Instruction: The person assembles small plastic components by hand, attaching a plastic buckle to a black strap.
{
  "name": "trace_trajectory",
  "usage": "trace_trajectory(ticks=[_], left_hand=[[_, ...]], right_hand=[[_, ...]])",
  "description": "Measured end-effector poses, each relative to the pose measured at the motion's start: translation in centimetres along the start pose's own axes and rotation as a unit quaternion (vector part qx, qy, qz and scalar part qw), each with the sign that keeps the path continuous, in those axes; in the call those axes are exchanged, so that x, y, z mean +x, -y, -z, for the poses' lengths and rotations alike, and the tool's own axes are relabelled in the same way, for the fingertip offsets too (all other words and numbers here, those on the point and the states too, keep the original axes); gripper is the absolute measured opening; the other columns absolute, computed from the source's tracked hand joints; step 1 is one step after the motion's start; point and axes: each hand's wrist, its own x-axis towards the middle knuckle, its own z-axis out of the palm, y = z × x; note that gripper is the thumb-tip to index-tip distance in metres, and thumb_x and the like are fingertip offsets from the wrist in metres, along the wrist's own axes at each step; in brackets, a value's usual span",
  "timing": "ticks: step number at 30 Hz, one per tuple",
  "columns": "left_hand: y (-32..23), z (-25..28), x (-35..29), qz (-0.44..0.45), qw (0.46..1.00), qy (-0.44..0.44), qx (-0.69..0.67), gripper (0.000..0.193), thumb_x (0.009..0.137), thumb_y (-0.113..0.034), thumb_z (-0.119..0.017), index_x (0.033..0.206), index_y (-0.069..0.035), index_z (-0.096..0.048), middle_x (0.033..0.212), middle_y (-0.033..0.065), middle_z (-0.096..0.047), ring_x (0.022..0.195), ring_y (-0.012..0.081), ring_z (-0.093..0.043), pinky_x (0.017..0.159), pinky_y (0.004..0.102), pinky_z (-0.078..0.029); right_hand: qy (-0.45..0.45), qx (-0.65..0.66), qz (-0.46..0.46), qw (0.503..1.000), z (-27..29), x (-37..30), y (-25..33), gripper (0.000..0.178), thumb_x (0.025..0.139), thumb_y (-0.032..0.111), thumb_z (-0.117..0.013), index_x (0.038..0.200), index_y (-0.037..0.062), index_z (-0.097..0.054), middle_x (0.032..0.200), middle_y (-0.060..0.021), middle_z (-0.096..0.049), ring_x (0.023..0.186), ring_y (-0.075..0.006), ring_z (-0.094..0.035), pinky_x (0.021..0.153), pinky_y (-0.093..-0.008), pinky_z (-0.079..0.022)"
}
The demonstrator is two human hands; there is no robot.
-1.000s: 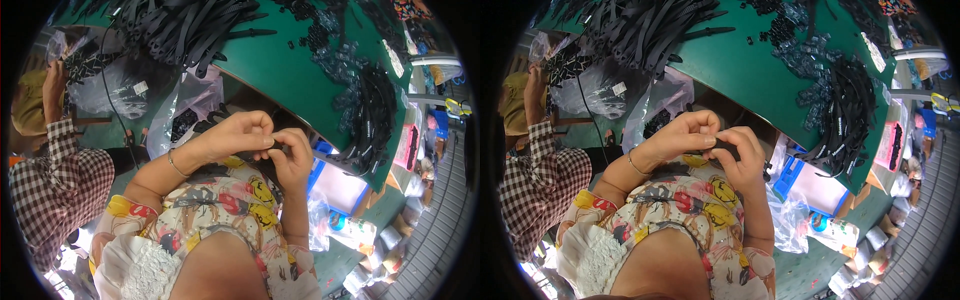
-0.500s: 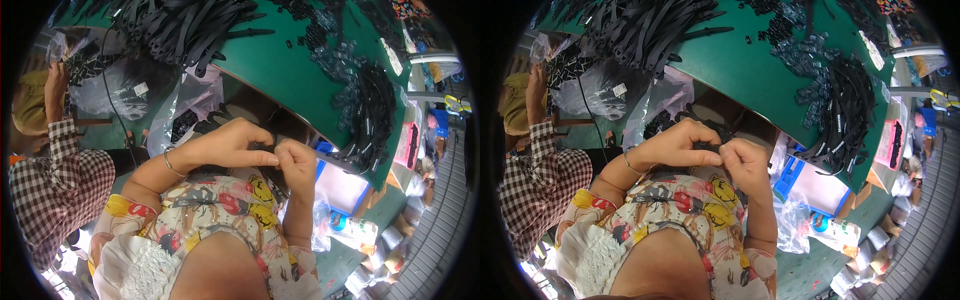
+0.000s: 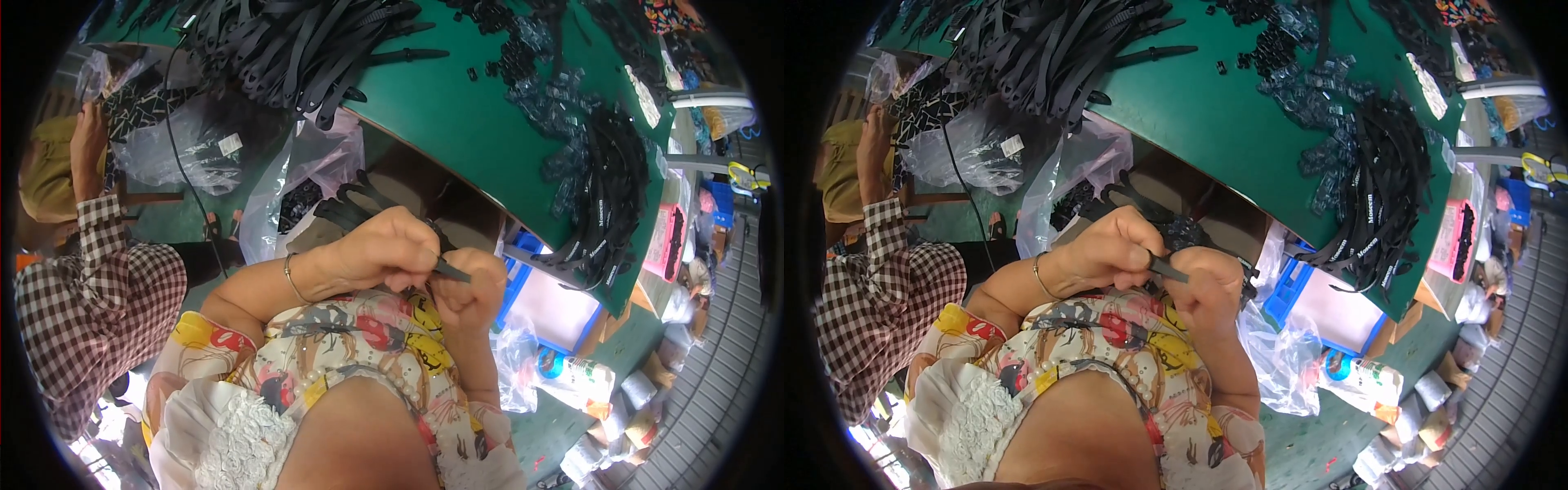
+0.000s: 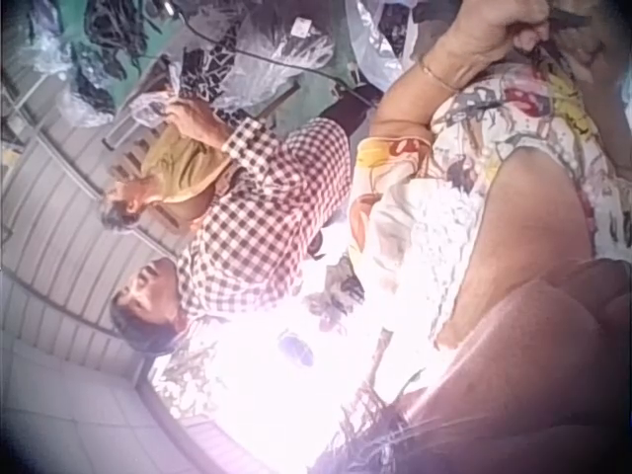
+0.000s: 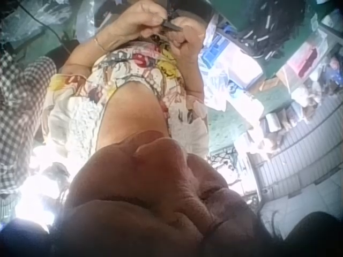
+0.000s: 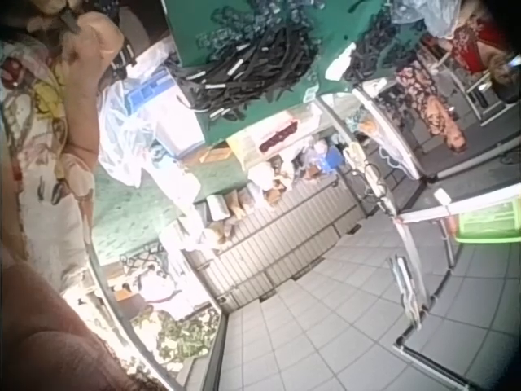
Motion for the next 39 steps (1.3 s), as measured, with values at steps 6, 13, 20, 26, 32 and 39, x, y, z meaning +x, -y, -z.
trace_trajectory(ticks=[6, 13, 20, 26, 32, 39], left_hand=[[-0.4, -0.8, 0.6, 0.032, 0.997, -0.022, 0.066, 0.038, 0.090, -0.031, -0.048, 0.071, 0.000, -0.058, 0.055, 0.0020, -0.051, 0.044, 0.0059, -0.042, 0.042, 0.0189, -0.031], [-2.3, -0.4, 1.0, 0.003, 0.957, -0.035, 0.287, 0.035, 0.089, -0.034, -0.049, 0.085, 0.000, -0.058, 0.065, 0.0016, -0.054, 0.054, 0.0073, -0.048, 0.048, 0.0203, -0.037], [-3.8, 4.8, 0.0, -0.051, 0.791, 0.019, 0.610, 0.024, 0.076, -0.017, -0.060, 0.094, -0.002, -0.057, 0.078, 0.0114, -0.061, 0.068, 0.0258, -0.058, 0.059, 0.0336, -0.043], [-0.5, 8.9, -0.5, 0.122, 0.674, -0.039, 0.728, 0.024, 0.073, -0.020, -0.062, 0.091, -0.005, -0.058, 0.085, 0.0114, -0.060, 0.078, 0.0301, -0.058, 0.066, 0.0395, -0.044], [-0.8, 8.0, -0.8, -0.007, 0.618, -0.088, 0.781, 0.024, 0.072, -0.019, -0.064, 0.090, -0.006, -0.057, 0.083, 0.0111, -0.059, 0.081, 0.0295, -0.057, 0.069, 0.0398, -0.044], [-3.7, 4.7, -0.3, -0.072, 0.654, -0.157, 0.737, 0.018, 0.074, -0.017, -0.062, 0.085, -0.005, -0.057, 0.077, 0.0109, -0.058, 0.069, 0.0305, -0.057, 0.060, 0.0391, -0.043]], right_hand=[[-0.046, -0.128, -0.008, 0.991, 0.5, 0.4, 1.0, 0.020, 0.080, 0.011, -0.049, 0.064, 0.0004, -0.048, 0.060, -0.0061, -0.047, 0.052, -0.0105, -0.041, 0.050, -0.0230, -0.033], [-0.011, -0.496, 0.179, 0.849, 2.1, 1.6, 3.0, 0.026, 0.069, 0.013, -0.070, 0.087, 0.0011, -0.055, 0.084, -0.0110, -0.054, 0.076, -0.0223, -0.054, 0.071, -0.0283, -0.043], [-0.123, -0.561, -0.002, 0.819, 6.6, -2.4, 6.2, 0.021, 0.069, 0.003, -0.067, 0.087, -0.0005, -0.055, 0.078, -0.0089, -0.057, 0.063, -0.0146, -0.054, 0.058, -0.0234, -0.044], [0.072, -0.716, -0.014, 0.694, 9.4, -2.4, 3.5, 0.023, 0.074, 0.015, -0.064, 0.092, 0.0018, -0.059, 0.088, -0.0140, -0.060, 0.078, -0.0286, -0.059, 0.070, -0.0341, -0.046], [-0.176, -0.764, 0.260, 0.564, 9.1, 4.4, 12.6, 0.015, 0.072, 0.008, -0.065, 0.085, 0.0023, -0.060, 0.079, -0.0099, -0.059, 0.069, -0.0257, -0.055, 0.064, -0.0342, -0.044], [-0.192, -0.892, 0.126, 0.389, 11.3, 6.6, 13.3, 0.016, 0.070, 0.014, -0.065, 0.084, 0.0072, -0.061, 0.078, -0.0089, -0.057, 0.078, -0.0275, -0.055, 0.067, -0.0378, -0.042]])
